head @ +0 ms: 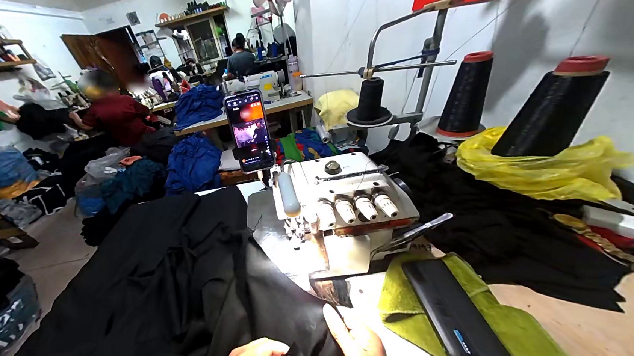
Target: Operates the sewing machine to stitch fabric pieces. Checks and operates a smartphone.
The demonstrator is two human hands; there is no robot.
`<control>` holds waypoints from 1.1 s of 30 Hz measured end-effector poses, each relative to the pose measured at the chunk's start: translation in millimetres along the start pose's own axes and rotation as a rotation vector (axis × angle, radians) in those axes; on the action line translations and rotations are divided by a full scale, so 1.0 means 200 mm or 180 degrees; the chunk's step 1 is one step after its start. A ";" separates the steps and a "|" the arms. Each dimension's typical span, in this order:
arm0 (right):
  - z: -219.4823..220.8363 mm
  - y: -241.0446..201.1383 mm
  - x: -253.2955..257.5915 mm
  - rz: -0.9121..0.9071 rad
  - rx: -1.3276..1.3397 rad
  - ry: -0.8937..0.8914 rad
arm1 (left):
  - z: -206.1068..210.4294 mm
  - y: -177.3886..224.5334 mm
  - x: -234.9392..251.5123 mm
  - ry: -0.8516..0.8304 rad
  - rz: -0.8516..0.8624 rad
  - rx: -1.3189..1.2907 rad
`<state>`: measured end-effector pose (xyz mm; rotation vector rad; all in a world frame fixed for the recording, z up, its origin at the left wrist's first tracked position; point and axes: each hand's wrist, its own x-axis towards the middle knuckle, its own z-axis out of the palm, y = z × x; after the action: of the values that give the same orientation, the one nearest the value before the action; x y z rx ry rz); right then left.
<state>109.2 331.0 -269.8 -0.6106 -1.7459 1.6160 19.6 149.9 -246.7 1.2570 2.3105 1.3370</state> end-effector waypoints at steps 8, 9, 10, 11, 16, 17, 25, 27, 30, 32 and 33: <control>0.00 -0.01 0.00 0.0089 0.0032 -0.0004 | 0.00 0.00 0.00 0.0002 -0.0001 0.0007; 0.00 -0.01 0.00 0.0108 0.0016 -0.0003 | 0.00 0.00 0.00 -0.0003 -0.0010 0.0004; 0.00 -0.01 0.00 0.0110 0.0002 0.0003 | 0.00 0.00 0.00 -0.0009 -0.0017 -0.0002; 0.00 -0.01 0.00 0.0107 -0.0008 0.0006 | 0.00 0.00 0.00 -0.0013 -0.0019 -0.0010; 0.00 0.00 0.00 0.0049 -0.0020 -0.0005 | 0.00 0.00 0.00 0.0000 0.0007 -0.0011; 0.00 0.00 0.00 0.0044 -0.0009 -0.0001 | 0.00 0.00 0.00 0.0002 0.0013 -0.0013; 0.00 0.00 0.00 -0.0001 -0.0039 0.0021 | 0.00 0.00 0.00 0.0013 0.0003 -0.0013; 0.00 0.00 0.00 0.0019 -0.0035 0.0022 | 0.00 0.00 0.00 0.0017 0.0006 -0.0013; 0.00 0.00 0.00 0.0038 -0.0016 0.0004 | 0.00 0.00 0.00 0.0001 -0.0004 -0.0011; 0.00 0.01 0.00 0.0034 -0.0023 -0.0004 | 0.00 0.00 0.00 0.0001 -0.0001 -0.0015; 0.00 0.01 0.00 0.0036 -0.0021 -0.0001 | 0.00 0.00 0.00 0.0006 0.0004 -0.0019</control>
<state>108.6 330.5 -271.0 -0.6243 -1.7518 1.6186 19.9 150.1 -246.1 1.2559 2.3057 1.3452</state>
